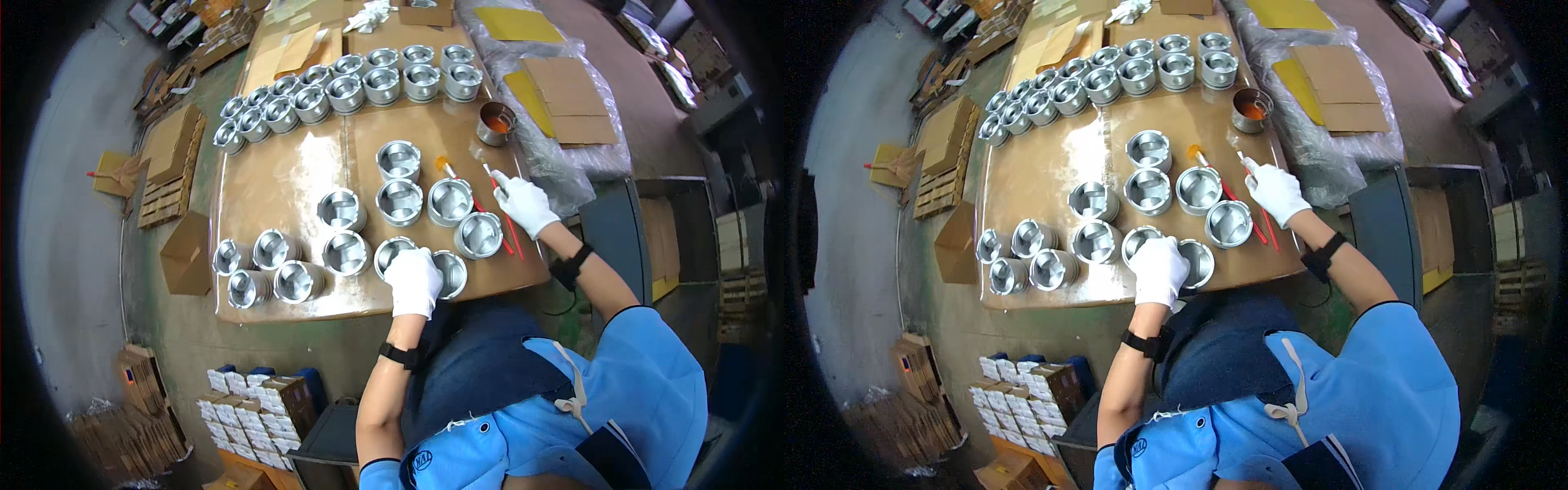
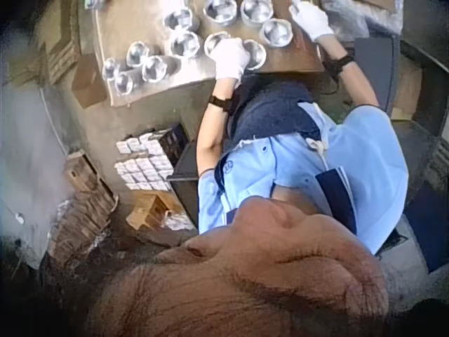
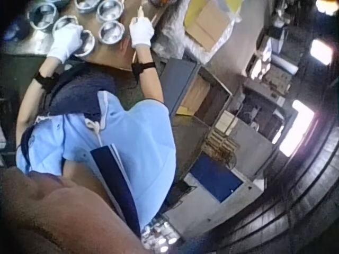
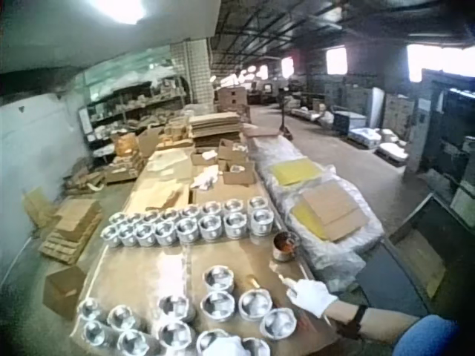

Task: The person applies a protective coating to the crown of metal pistons using a handheld brush.

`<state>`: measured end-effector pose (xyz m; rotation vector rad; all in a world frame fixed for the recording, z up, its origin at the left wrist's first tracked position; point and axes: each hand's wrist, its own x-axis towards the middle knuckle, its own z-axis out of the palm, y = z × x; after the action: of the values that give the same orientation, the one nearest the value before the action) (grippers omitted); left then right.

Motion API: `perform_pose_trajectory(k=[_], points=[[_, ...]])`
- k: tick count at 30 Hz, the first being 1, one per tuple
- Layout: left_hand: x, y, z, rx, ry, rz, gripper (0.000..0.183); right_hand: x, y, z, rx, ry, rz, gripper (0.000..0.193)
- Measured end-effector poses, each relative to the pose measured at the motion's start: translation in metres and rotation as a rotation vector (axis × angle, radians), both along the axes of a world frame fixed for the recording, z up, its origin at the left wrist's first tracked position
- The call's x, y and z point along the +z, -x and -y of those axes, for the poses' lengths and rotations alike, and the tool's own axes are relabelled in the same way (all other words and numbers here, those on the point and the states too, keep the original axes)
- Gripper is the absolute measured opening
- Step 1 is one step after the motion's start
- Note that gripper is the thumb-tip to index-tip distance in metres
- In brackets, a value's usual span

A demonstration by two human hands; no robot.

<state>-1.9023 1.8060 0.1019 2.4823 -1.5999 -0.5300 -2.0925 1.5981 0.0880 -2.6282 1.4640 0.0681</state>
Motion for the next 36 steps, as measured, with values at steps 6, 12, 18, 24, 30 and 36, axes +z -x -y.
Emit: perform_pose_trajectory(k=[6, 12, 18, 24, 30, 36], points=[[0.016, 0.025, -0.027, -0.109, 0.42, -0.002, 0.025, -0.059, 0.011, -0.007, 0.113, -0.061, -0.06, 0.055], [0.015, 0.049, -0.016, -0.212, 0.149, -0.098, 0.04, -0.01, 0.052, 0.02, -0.482, -1.218, 1.106, 0.038], [-0.016, 0.055, 0.002, -0.197, 0.08, 0.078, 0.035, 0.032, 0.076, 0.052, -0.364, -0.928, 1.184, 0.027], [0.012, 0.048, -0.009, -0.092, -0.283, -0.175, 0.041, 0.029, 0.057, 0.09, -0.436, -0.764, 1.383, 0.066], [0.07, 0.004, -0.026, 0.139, 0.059, -1.239, 0.049, 0.016, 0.027, 0.139, -0.557, -0.594, 1.154, 0.056], [0.098, -0.039, -0.048, 0.593, 0.496, -1.037, 0.044, -0.014, 0.005, 0.164, -0.614, -0.47, 1.105, 0.051]])
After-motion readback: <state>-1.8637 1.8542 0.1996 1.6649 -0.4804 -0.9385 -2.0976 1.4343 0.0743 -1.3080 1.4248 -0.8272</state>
